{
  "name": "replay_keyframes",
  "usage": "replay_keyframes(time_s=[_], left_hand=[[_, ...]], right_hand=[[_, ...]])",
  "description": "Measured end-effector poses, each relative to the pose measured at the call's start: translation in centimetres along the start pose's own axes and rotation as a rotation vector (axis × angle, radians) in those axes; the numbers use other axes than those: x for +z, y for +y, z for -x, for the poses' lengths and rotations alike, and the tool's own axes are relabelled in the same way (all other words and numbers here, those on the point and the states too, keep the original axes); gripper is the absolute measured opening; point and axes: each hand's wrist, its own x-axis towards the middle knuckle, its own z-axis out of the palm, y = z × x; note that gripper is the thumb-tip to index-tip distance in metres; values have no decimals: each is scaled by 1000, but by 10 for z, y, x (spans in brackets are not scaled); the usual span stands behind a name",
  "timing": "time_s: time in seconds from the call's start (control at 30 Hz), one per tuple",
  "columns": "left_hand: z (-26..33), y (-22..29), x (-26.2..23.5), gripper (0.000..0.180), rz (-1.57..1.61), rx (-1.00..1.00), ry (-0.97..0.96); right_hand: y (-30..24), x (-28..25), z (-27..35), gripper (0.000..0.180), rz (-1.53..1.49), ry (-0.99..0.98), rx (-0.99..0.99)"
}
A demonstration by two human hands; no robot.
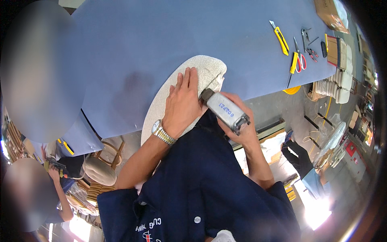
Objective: The person covers a foam cushion with fabric, trims excess material with a utility knife, and secures the fabric using a staple gun. The person repeatedly folds, staples, and trims the fabric around the cushion edges to complete the covering.
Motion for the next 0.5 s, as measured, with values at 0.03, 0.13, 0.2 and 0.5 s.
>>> replay_keyframes(time_s=[0.03,0.13,0.2,0.5], left_hand=[[-1,1,1,95,-3,6,8],[1,-1,0,96,9,-16,-4],[3,2,-1,96,15,-2,-1],[6,-1,0,104,18,27,6]], right_hand=[[0,1,0,64,13,1,-5],[6,6,7,64,36,37,-80],[10,5,13,64,40,35,-68],[-5,1,11,59,26,-54,-43]])
